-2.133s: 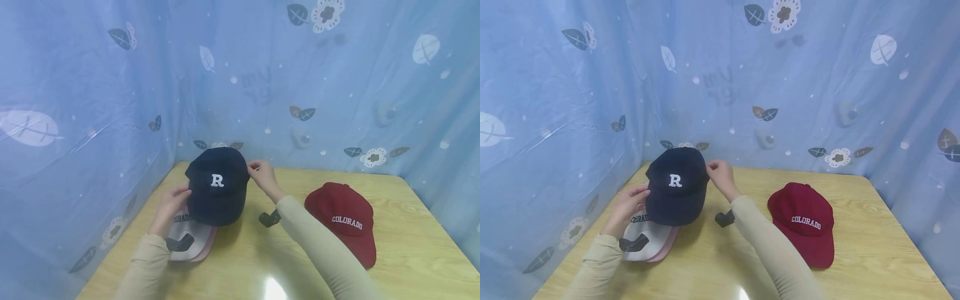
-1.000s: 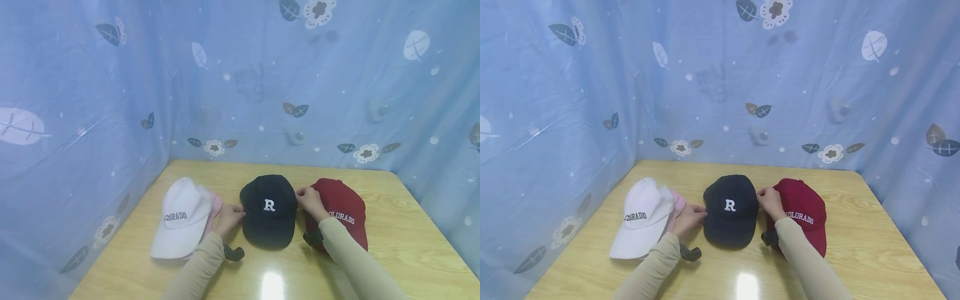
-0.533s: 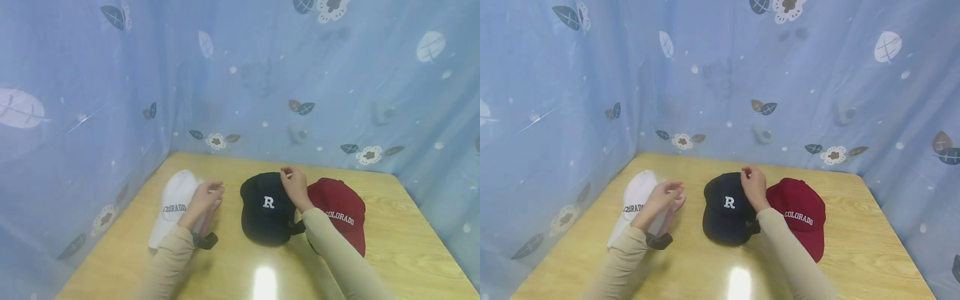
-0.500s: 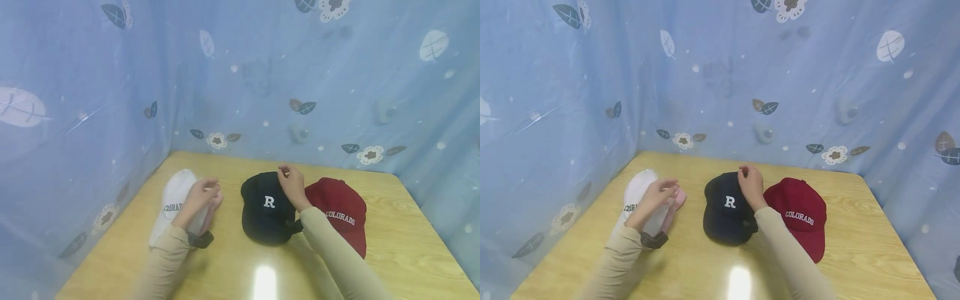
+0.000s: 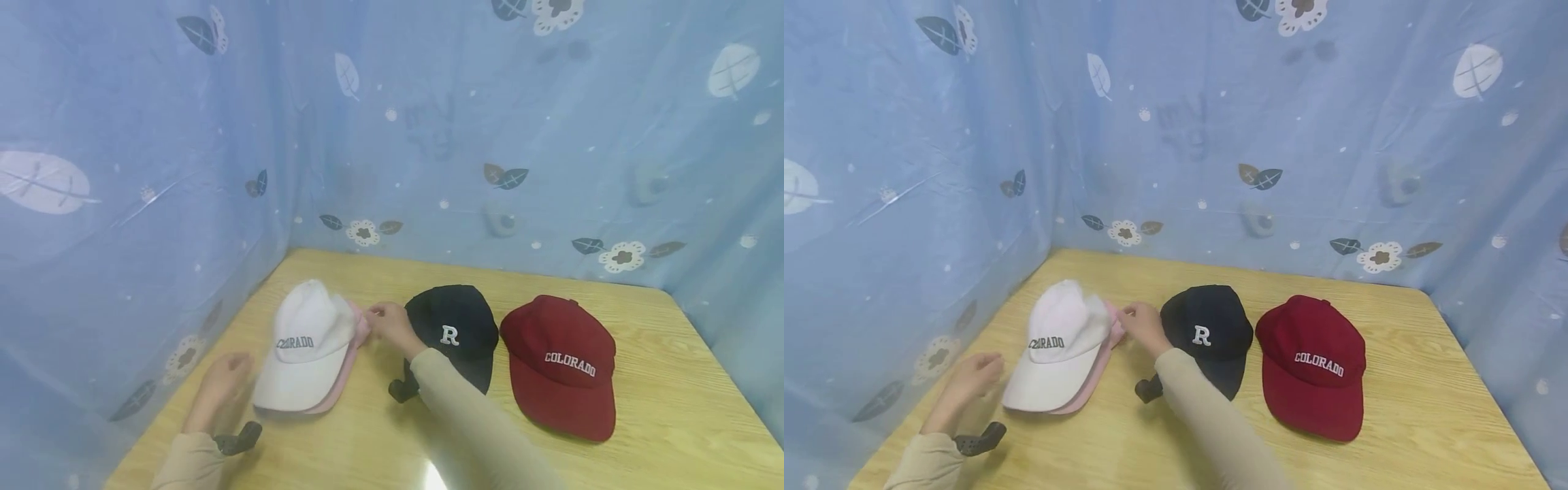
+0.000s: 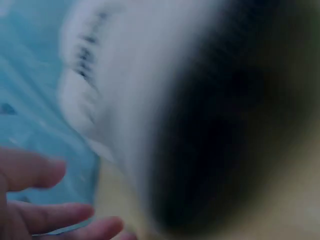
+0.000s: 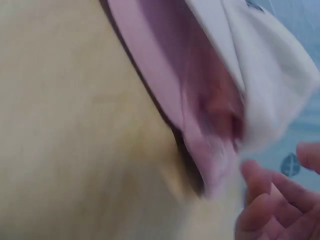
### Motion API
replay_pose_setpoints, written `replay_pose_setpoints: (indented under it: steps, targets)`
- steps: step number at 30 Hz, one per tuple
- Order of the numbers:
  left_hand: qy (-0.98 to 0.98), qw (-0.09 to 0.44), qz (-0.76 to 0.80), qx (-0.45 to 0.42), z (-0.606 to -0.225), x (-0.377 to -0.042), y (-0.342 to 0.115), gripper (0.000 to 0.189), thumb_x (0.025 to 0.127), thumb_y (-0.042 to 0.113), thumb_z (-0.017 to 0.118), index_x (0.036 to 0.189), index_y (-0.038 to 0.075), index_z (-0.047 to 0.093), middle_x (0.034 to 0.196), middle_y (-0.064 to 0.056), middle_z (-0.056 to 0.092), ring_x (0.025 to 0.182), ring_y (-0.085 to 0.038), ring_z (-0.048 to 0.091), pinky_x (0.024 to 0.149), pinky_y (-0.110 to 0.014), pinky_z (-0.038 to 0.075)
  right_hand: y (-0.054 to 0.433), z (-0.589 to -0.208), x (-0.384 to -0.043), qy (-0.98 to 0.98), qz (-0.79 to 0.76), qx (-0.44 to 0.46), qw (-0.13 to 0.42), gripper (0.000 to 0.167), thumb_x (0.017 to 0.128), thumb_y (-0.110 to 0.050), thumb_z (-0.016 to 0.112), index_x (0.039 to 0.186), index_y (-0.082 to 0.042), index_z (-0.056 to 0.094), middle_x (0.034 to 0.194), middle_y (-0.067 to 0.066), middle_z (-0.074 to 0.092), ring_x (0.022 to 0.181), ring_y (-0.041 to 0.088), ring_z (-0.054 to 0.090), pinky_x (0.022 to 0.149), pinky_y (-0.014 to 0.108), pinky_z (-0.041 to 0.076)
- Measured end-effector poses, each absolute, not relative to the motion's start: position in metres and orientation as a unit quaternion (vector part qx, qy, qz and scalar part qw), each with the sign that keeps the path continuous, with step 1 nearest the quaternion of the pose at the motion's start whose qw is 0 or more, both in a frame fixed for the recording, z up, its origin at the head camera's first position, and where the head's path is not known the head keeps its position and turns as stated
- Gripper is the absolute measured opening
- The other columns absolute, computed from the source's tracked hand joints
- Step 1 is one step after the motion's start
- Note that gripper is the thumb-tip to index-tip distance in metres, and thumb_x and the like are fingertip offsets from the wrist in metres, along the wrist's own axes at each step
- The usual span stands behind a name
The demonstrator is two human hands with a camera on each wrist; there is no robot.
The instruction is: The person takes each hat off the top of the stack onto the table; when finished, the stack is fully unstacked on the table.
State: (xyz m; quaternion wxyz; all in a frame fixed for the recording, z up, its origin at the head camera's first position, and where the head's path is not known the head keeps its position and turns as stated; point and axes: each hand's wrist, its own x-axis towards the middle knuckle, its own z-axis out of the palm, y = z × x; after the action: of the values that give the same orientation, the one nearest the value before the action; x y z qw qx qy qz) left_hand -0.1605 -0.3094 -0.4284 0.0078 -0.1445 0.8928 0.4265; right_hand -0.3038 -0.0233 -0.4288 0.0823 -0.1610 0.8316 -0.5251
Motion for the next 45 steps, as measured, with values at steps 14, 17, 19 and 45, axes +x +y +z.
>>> replay_pose_setpoints:
  steps: [14,17,19,45]
  targets:
    - [0.782,0.054,0.585,-0.209,-0.461,-0.148,-0.303,0.071,0.093,0.036,0.051,0.138,-0.011,0.022,0.139,-0.032,0.028,0.127,-0.046,0.030,0.104,-0.053,0.028,-0.050,-0.443,-0.294,0.775,-0.610,-0.125,0.113,0.041,0.089,-0.021,0.059,0.116,0.010,0.056,0.086,0.013,0.064,0.067,0.030,0.064,0.062,0.038,0.056]
    - [0.767,0.051,0.606,-0.205,-0.462,-0.147,-0.305,0.066,0.092,0.036,0.053,0.134,-0.010,0.033,0.132,-0.026,0.042,0.120,-0.040,0.042,0.102,-0.052,0.033,-0.052,-0.443,-0.295,0.768,-0.618,-0.142,0.092,0.033,0.088,-0.017,0.060,0.110,0.008,0.060,0.081,0.011,0.065,0.061,0.024,0.064,0.058,0.035,0.056]
    - [0.762,0.048,0.613,-0.204,-0.462,-0.146,-0.306,0.060,0.091,0.037,0.054,0.130,-0.007,0.041,0.123,-0.019,0.053,0.111,-0.032,0.050,0.097,-0.047,0.039,-0.052,-0.442,-0.295,0.767,-0.620,-0.147,0.077,0.027,0.088,-0.015,0.060,0.105,0.005,0.063,0.079,0.010,0.066,0.059,0.023,0.063,0.057,0.035,0.056]
    - [0.719,0.068,0.675,-0.147,-0.432,-0.158,-0.311,0.073,0.091,0.037,0.055,0.145,0.002,0.020,0.151,-0.015,0.019,0.136,-0.031,0.023,0.109,-0.045,0.021,-0.049,-0.401,-0.306,0.815,-0.562,-0.135,-0.027,0.018,0.087,-0.021,0.063,0.095,-0.007,0.070,0.088,0.004,0.067,0.084,0.019,0.060,0.075,0.032,0.050]
